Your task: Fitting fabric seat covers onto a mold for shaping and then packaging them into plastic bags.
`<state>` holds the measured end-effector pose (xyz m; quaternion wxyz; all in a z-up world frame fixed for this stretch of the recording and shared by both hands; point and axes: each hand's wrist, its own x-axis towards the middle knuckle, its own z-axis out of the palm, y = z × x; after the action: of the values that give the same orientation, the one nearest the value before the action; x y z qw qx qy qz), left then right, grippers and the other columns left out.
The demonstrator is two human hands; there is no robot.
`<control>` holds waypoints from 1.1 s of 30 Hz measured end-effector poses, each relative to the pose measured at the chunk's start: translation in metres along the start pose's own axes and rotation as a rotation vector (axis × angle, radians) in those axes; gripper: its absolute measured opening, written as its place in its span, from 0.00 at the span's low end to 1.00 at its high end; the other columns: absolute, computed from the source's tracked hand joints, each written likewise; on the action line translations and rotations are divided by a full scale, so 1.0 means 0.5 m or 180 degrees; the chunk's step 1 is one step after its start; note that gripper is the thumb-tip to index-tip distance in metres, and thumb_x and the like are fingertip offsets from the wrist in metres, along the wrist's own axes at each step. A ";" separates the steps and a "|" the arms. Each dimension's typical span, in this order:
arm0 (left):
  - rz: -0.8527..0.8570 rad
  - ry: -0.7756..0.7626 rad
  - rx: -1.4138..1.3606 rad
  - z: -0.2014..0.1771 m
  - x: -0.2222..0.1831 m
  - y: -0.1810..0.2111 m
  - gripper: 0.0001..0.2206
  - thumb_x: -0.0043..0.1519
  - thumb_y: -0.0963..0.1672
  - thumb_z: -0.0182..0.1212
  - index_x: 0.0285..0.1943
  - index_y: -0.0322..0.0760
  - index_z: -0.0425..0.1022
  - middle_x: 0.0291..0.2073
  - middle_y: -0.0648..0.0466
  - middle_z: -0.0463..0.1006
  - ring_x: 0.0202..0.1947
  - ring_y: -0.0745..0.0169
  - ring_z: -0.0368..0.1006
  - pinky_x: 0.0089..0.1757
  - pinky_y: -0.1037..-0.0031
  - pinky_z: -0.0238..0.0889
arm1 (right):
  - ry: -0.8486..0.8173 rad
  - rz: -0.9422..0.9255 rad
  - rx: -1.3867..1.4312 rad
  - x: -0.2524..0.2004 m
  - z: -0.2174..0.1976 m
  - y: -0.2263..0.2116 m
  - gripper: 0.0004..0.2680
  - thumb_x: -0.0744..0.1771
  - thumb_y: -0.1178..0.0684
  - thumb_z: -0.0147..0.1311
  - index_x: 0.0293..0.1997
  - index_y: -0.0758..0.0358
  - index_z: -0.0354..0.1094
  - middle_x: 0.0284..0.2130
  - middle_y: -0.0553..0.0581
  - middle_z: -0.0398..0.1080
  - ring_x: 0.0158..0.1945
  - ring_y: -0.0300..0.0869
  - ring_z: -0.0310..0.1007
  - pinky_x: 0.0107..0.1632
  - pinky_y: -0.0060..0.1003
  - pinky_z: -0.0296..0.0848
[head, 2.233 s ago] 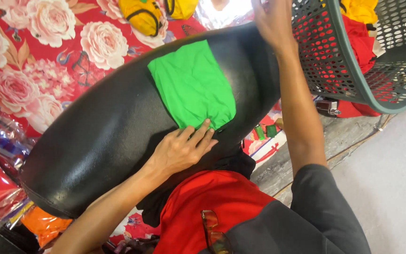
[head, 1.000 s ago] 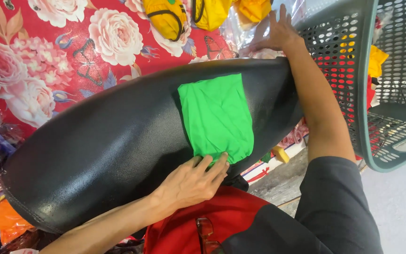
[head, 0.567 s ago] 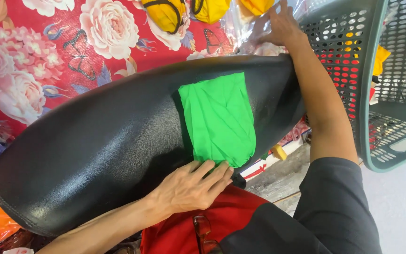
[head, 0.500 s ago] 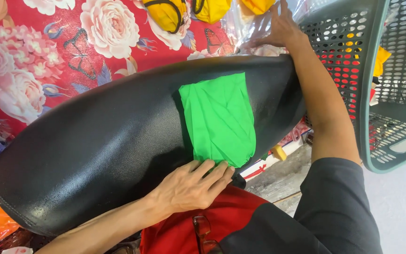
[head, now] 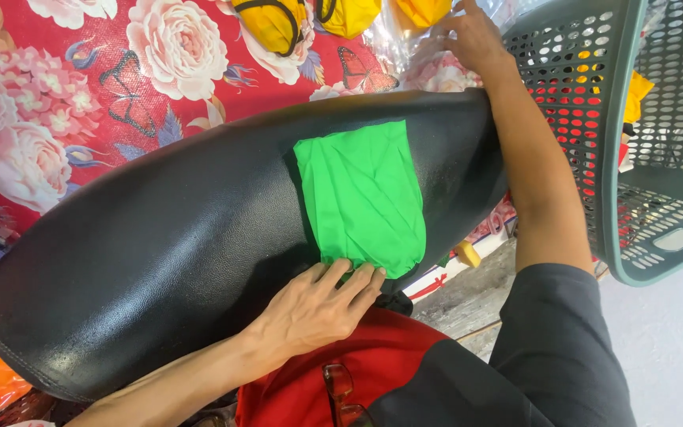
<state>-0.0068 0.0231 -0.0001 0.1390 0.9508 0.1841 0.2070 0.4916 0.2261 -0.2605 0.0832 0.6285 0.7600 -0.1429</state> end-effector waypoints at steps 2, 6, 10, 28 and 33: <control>-0.0013 0.0018 -0.0005 0.001 -0.001 0.000 0.11 0.66 0.40 0.57 0.56 0.38 0.78 0.47 0.54 0.76 0.39 0.60 0.70 0.33 0.74 0.69 | 0.0179 -0.0034 0.0430 0.000 -0.004 0.008 0.07 0.69 0.54 0.66 0.51 0.62 0.81 0.54 0.66 0.68 0.53 0.57 0.68 0.47 0.54 0.70; 0.0000 -0.0021 -0.0005 0.004 -0.002 0.002 0.12 0.66 0.40 0.56 0.57 0.39 0.78 0.46 0.56 0.75 0.38 0.59 0.68 0.32 0.74 0.68 | 0.0338 0.0387 0.1405 -0.053 -0.098 -0.038 0.10 0.71 0.53 0.64 0.51 0.72 0.77 0.50 0.69 0.74 0.51 0.57 0.73 0.51 0.53 0.70; 0.0003 0.0065 -0.0020 0.003 -0.001 0.001 0.12 0.65 0.39 0.56 0.55 0.38 0.79 0.45 0.57 0.75 0.38 0.59 0.68 0.31 0.74 0.67 | 0.0969 0.0676 0.2590 -0.104 -0.178 -0.037 0.08 0.65 0.52 0.61 0.46 0.59 0.79 0.40 0.48 0.76 0.44 0.38 0.71 0.49 0.36 0.67; 0.0462 -0.0066 0.1287 0.101 -0.056 0.060 0.19 0.59 0.39 0.61 0.60 0.34 0.77 0.52 0.47 0.80 0.48 0.50 0.79 0.47 0.68 0.74 | -0.0358 -0.2226 0.1845 -0.382 -0.539 -0.740 0.13 0.69 0.42 0.52 0.47 0.60 0.75 0.74 0.65 0.46 0.78 0.62 0.44 0.76 0.62 0.46; -0.0131 -0.0137 0.1216 -0.021 -0.040 0.121 0.10 0.59 0.41 0.54 0.47 0.44 0.76 0.34 0.54 0.73 0.30 0.56 0.71 0.27 0.67 0.61 | 0.0401 -0.1743 0.1194 -0.396 -0.443 -0.845 0.18 0.69 0.35 0.55 0.41 0.63 0.69 0.65 0.70 0.61 0.67 0.72 0.60 0.64 0.72 0.59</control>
<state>-0.0108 -0.0373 0.0231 -0.0358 0.9601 0.2364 0.1451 0.1282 0.0415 0.0568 -0.1225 0.4130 0.8647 -0.2582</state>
